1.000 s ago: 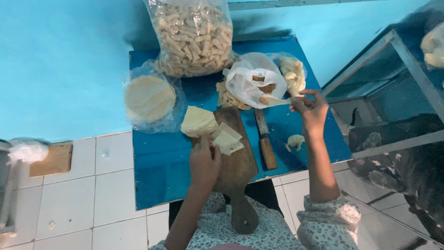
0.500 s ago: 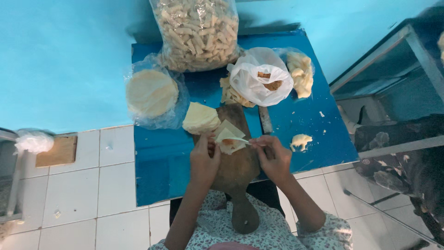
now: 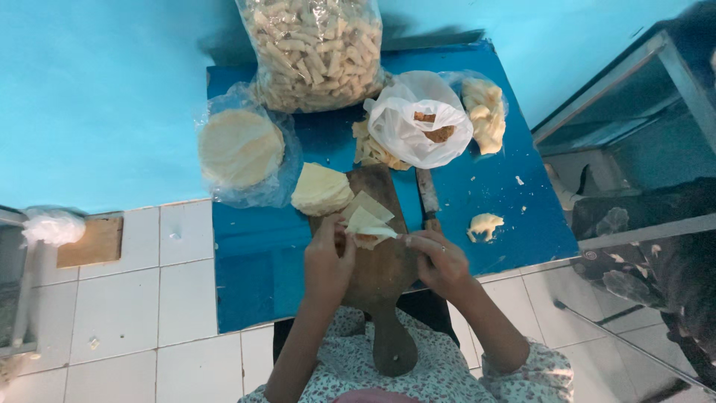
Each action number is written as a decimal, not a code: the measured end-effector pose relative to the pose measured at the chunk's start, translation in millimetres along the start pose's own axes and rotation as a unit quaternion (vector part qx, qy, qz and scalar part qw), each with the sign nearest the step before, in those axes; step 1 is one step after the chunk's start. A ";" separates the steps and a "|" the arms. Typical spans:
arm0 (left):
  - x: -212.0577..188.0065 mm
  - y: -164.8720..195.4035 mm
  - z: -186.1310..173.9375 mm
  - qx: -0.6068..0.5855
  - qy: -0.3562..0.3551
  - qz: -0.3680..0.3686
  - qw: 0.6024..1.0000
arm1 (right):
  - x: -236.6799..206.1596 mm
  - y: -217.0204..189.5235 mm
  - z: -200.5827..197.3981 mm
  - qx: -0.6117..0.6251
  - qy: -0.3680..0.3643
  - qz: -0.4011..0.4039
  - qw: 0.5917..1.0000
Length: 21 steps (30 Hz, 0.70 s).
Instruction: The person places thin square dough sheets in a row on a wooden board, spoons brown filling from a plastic bag onto each sheet, and folds the dough over the filling by hand, building a row of folded filled pastries on the board.
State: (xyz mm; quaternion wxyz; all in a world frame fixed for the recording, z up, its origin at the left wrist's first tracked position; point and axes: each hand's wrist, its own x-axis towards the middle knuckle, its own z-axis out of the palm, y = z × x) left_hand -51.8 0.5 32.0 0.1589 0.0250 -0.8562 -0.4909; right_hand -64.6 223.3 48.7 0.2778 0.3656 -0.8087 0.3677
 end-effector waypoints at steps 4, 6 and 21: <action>0.7 -0.7 -3.7 0.046 -0.003 0.061 0.997 | 17.5 11.2 -11.0 -0.049 0.102 0.040 0.993; 1.1 -1.3 -4.7 0.051 -0.002 0.093 0.994 | 32.2 24.4 -20.2 -0.056 0.160 0.114 0.979; 4.4 4.1 -13.1 0.080 -0.045 0.128 0.987 | 92.0 118.5 -5.0 -0.136 0.113 0.182 0.967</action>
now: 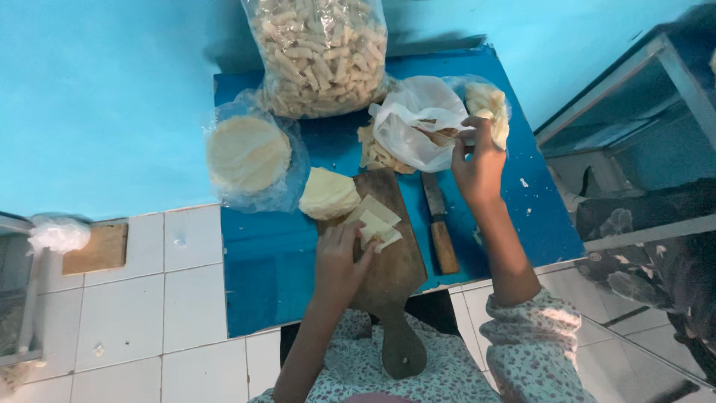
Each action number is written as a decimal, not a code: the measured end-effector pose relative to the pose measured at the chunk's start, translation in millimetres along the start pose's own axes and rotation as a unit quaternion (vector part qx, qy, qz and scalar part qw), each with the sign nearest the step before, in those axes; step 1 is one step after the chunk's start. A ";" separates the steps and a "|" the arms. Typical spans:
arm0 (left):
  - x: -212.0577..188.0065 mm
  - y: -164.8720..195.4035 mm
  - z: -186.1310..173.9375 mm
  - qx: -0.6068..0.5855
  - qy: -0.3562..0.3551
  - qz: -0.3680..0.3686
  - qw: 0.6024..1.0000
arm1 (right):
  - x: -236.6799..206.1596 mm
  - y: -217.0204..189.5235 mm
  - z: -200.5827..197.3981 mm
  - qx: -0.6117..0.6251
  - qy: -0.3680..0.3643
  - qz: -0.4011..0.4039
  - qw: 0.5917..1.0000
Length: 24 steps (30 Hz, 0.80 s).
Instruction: The person places thin square dough sheets in a row on a wooden board, spoons brown filling from a plastic bag onto each sheet, and folds the dough over the filling by hand, building a row of folded filled pastries on the board.
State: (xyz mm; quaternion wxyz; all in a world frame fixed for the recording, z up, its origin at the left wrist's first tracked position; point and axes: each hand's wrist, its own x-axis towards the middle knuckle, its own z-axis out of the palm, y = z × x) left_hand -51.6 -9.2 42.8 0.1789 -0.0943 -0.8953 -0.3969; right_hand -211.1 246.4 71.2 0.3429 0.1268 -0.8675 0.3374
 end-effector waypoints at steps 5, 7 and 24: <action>-0.5 -2.9 -0.3 0.007 0.000 0.008 1.000 | 3.7 10.0 -9.5 0.036 0.030 0.047 0.998; -2.0 -3.7 0.3 -0.005 0.020 0.014 1.000 | 5.6 12.5 -17.5 0.059 0.047 0.065 0.995; -7.0 -7.3 6.8 -0.015 0.047 0.015 0.999 | -0.2 30.8 -41.6 0.088 0.079 0.083 0.990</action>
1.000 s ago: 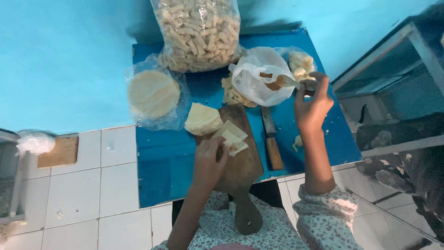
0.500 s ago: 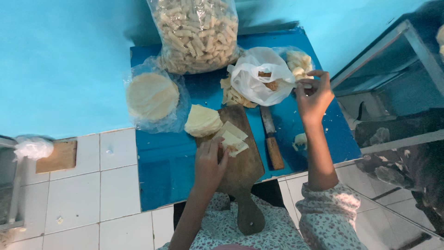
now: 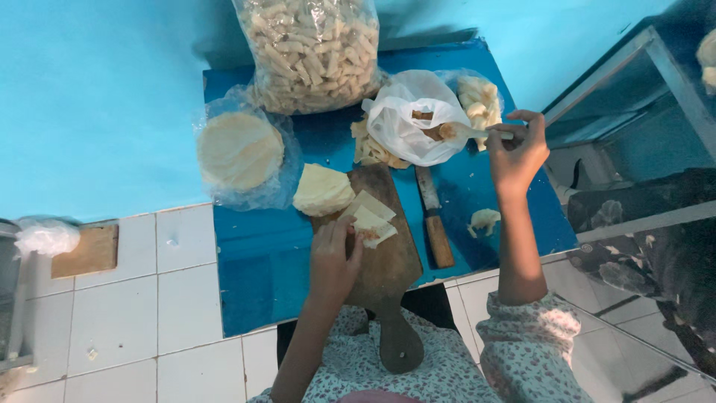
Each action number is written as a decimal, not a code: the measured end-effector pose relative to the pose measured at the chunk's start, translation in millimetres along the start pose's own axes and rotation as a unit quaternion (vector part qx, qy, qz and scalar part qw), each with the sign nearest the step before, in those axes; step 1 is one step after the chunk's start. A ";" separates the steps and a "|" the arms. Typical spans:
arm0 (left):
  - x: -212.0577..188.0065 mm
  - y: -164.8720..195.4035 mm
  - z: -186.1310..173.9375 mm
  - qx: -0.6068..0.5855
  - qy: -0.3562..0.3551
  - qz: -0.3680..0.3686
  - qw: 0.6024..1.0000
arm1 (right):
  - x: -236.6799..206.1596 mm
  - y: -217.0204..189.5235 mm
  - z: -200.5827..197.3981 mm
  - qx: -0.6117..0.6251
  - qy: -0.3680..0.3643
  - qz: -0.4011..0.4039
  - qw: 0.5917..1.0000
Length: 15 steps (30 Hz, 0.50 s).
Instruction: The person places thin square dough sheets in a row on a wooden board, spoons brown filling from a plastic bag onto each sheet, and folds the dough over the filling by hand, building a row of folded filled pastries on the board.
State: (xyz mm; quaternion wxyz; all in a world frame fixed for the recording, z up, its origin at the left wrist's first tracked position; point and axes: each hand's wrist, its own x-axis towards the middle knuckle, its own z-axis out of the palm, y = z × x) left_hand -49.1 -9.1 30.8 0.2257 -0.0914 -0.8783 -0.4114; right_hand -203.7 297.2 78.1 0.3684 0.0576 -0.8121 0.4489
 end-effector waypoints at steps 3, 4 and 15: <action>-0.3 -1.3 -0.3 0.007 -0.012 -0.004 1.000 | -0.2 -2.0 -0.7 0.005 0.000 0.017 1.000; -0.1 -1.6 0.0 0.015 -0.025 -0.013 0.999 | -1.3 -2.9 1.3 -0.004 -0.007 0.004 1.000; -1.3 1.2 -2.9 0.017 -0.025 -0.014 0.999 | -14.1 -1.2 16.1 -0.048 -0.011 0.004 0.999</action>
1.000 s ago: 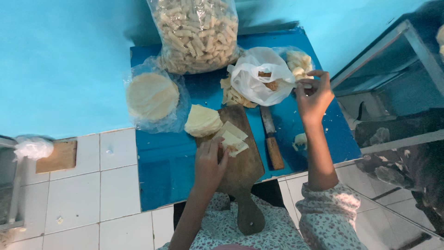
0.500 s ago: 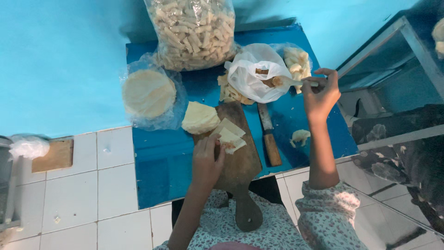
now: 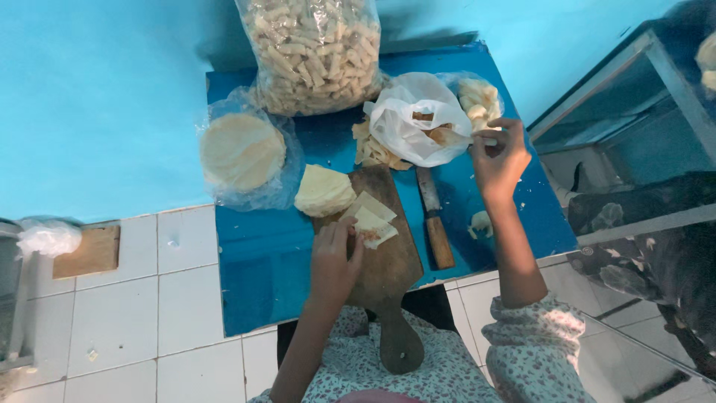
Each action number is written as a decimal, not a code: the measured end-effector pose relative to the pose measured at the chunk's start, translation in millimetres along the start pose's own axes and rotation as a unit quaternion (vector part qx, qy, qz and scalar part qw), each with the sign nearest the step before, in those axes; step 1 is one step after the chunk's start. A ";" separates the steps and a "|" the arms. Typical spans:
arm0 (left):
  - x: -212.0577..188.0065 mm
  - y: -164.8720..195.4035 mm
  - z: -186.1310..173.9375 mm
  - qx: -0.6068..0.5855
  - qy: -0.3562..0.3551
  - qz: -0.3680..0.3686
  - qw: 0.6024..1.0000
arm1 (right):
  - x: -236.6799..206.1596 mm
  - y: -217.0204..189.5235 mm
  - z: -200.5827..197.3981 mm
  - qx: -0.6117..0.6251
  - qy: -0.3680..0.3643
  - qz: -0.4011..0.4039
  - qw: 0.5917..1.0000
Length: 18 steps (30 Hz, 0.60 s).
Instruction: The person places thin square dough sheets in a row on a wooden board, spoons brown filling from a plastic bag onto each sheet, and folds the dough over the filling by hand, building a row of folded filled pastries on the board.
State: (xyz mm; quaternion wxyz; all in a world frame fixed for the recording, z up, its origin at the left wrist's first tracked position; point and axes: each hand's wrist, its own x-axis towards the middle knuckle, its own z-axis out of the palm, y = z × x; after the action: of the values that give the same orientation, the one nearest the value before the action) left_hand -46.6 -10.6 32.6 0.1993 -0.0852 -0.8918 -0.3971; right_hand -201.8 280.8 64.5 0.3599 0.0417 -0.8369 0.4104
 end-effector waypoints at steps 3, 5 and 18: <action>-0.3 1.2 0.0 0.004 0.002 0.005 1.000 | 2.6 10.2 -9.7 0.114 -0.009 0.034 0.993; -0.7 1.9 1.3 -0.004 0.022 0.020 1.000 | 3.7 15.9 -14.0 0.159 -0.014 0.050 0.986; -2.9 1.1 5.2 0.004 0.019 0.013 1.000 | 1.9 -3.5 9.0 0.055 -0.067 -0.019 0.996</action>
State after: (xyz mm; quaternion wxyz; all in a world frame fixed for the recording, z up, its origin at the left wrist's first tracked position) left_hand -45.1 -6.0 29.0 0.2216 -0.0885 -0.8882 -0.3926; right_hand -207.0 272.5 64.4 0.3083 0.1045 -0.8343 0.4449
